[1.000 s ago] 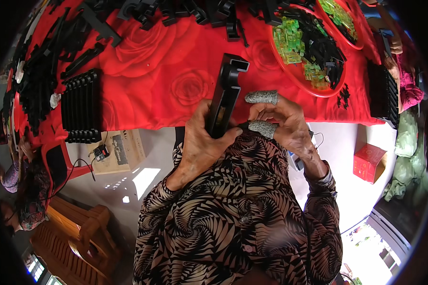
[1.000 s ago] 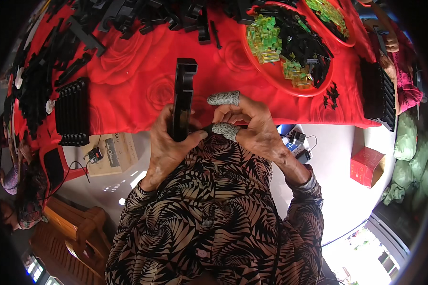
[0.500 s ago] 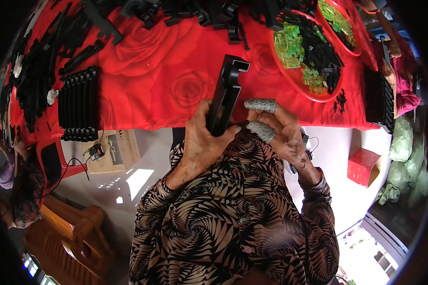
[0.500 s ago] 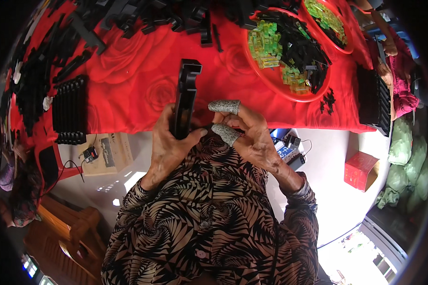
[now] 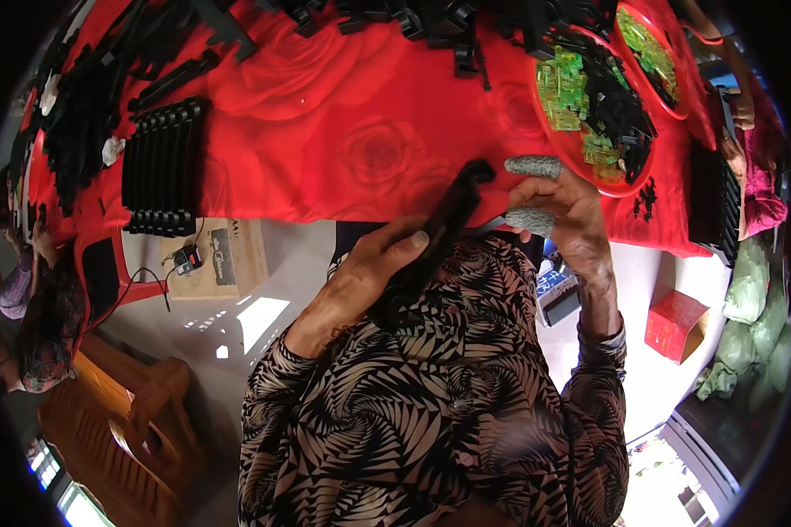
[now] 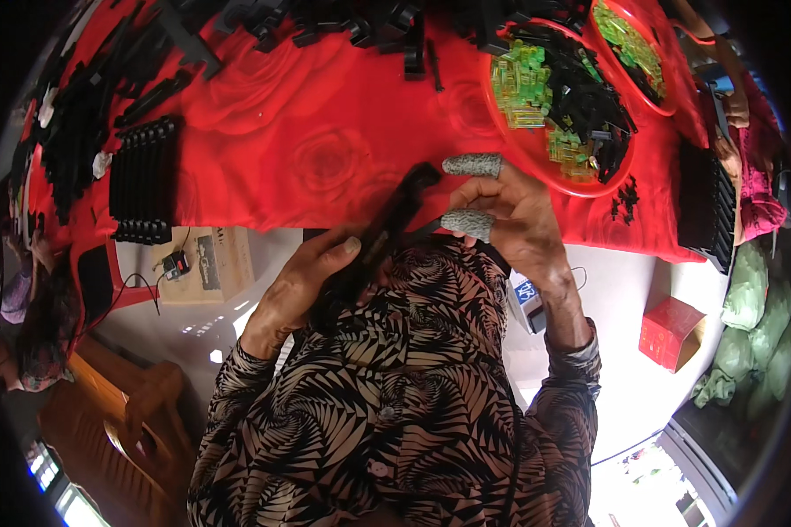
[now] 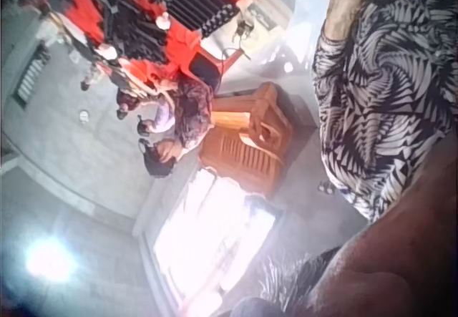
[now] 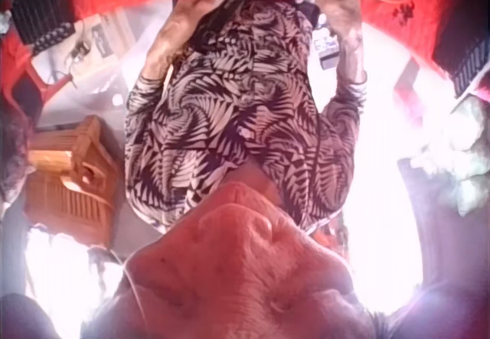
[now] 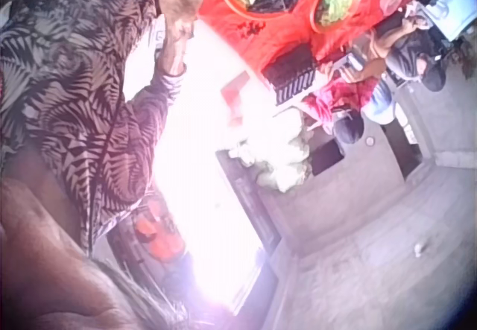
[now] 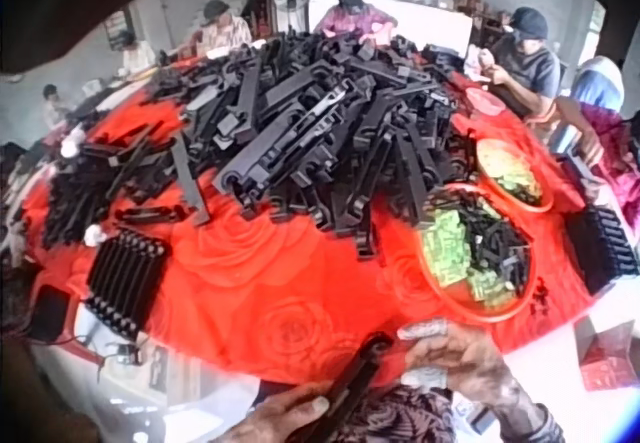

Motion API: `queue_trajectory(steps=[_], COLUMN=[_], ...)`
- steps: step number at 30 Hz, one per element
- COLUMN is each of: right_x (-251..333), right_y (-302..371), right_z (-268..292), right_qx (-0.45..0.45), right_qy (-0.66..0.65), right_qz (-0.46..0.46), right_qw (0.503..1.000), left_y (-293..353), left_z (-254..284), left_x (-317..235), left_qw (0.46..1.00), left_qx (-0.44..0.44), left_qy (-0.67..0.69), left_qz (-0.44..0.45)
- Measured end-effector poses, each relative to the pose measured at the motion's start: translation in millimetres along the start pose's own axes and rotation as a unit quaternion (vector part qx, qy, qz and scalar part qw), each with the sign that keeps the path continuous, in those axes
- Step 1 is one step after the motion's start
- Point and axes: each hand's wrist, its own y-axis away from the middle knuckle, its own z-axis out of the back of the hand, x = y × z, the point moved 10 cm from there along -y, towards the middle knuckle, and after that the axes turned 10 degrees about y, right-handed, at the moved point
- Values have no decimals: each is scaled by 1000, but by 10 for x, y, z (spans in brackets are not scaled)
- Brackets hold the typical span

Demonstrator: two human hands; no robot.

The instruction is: Assembling small black plastic components at a work table.

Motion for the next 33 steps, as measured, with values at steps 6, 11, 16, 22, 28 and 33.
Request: queue_trajectory(steps=[6, 11, 16, 22, 28, 33], right_x=[145, 197, 213, 224, 176, 186], right_y=[-104, -197, -239, -340, -369, -391], right_z=[-264, -505, -638, -661, -653, -646], right_qx=[72, 90, 112, 102, 91, 84], right_qy=[-36, 32, 88, 159, 172, 202], right_qz=[-23, -51, -52, -27, -42, -36], right_qw=[997, 994, 988, 982, 980, 975], left_y=[-50, 39, 28, -115, -41, -123], left_z=[110, 238, 280, 324, 540, 450], left_x=[251, 318, 282, 394, 330, 301], left_qw=[986, 974, 977, 959, 982, 979], left_qx=[36, 50, 63, -10, -74, -83], left_qy=[161, 219, 203, 283, 155, 170], left_qz=[14, 19, -25, -10, -76, -75])
